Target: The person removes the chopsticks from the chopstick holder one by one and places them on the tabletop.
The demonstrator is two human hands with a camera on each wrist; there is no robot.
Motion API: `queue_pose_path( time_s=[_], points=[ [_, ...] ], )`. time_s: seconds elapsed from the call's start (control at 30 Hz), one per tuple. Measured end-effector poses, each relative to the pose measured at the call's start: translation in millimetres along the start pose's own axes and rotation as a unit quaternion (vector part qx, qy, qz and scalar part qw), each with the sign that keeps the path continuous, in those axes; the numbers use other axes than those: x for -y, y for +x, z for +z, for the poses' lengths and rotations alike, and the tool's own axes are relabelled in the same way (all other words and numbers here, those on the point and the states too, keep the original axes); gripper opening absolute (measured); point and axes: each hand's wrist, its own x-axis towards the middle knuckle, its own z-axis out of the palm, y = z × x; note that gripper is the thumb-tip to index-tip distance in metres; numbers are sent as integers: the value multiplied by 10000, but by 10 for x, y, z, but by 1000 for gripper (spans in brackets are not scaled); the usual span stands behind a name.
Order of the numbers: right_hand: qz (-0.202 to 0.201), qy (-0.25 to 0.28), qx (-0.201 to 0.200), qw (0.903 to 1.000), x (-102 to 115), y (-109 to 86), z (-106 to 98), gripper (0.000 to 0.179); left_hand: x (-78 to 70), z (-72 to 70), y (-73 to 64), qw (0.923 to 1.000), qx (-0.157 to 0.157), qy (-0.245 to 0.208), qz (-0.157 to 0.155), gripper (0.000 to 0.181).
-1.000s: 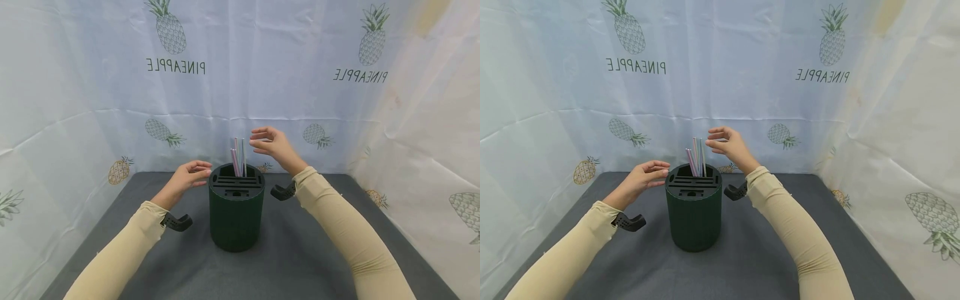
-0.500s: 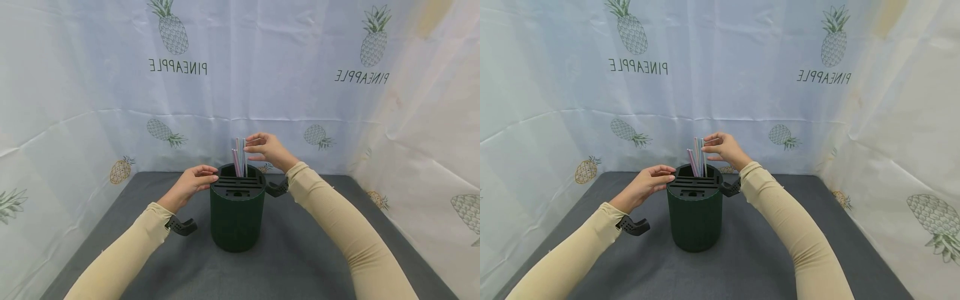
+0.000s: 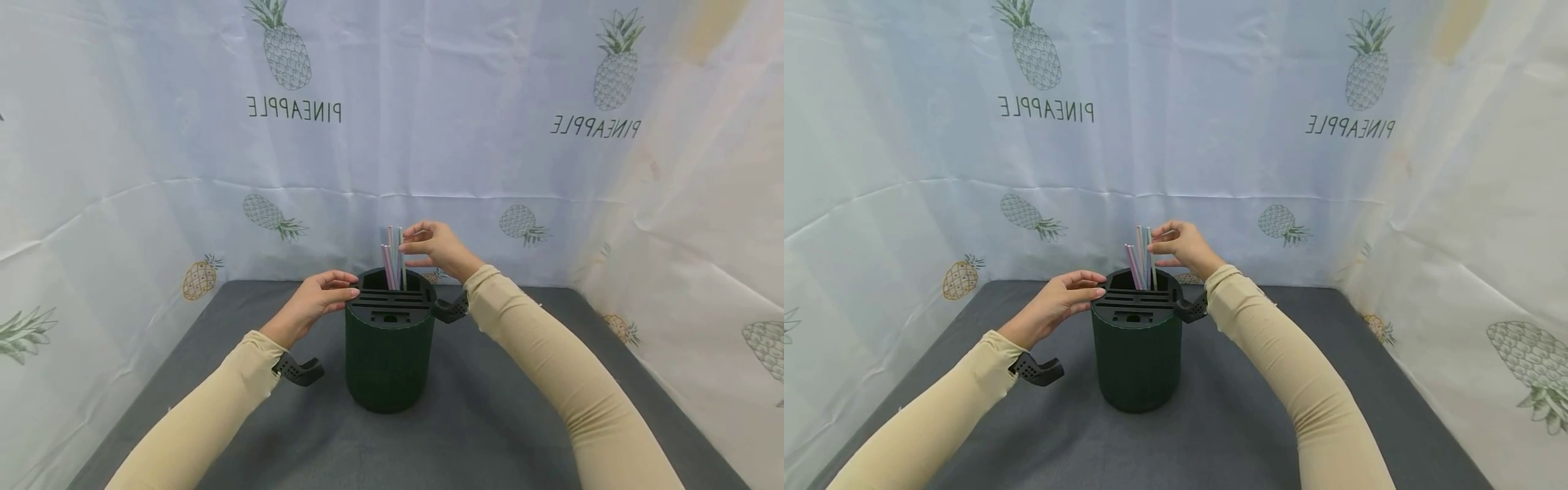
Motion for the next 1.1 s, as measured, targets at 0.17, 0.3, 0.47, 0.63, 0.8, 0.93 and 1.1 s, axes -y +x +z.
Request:
queue_pose_path(
  time_s=[0.17, 0.3, 0.47, 0.63, 0.8, 0.93, 1.1],
  points=[
    [17, -12, -32, 10000, 1, -1, 2, 29, -3, 4, 8, 10000, -18, -17, -21, 40],
    [15, 27, -47, 10000, -18, 8, -9, 29, -9, 2, 7, 10000, 9, -41, -8, 41],
    [15, 63, -56, 10000, -29, 21, -10, 25, -16, -7, 8, 10000, 35, -59, -12, 40],
    [-1, 29, -43, 10000, -37, 24, -5, 26, -10, -12, 16, 10000, 39, -37, -17, 40],
    [-104, -14, -50, 9999, -1, -4, -15, 25, 6, -18, 13, 10000, 40, -87, -22, 40],
    [-396, 107, -160, 9990, 117, -51, -61, 18, 11, -16, 12, 9999, 46, -131, -27, 40],
    [-891, 468, -420, 9940, 433, -177, -176, 15, 9, -20, 5, 9999, 41, -154, -36, 41]
  ],
)
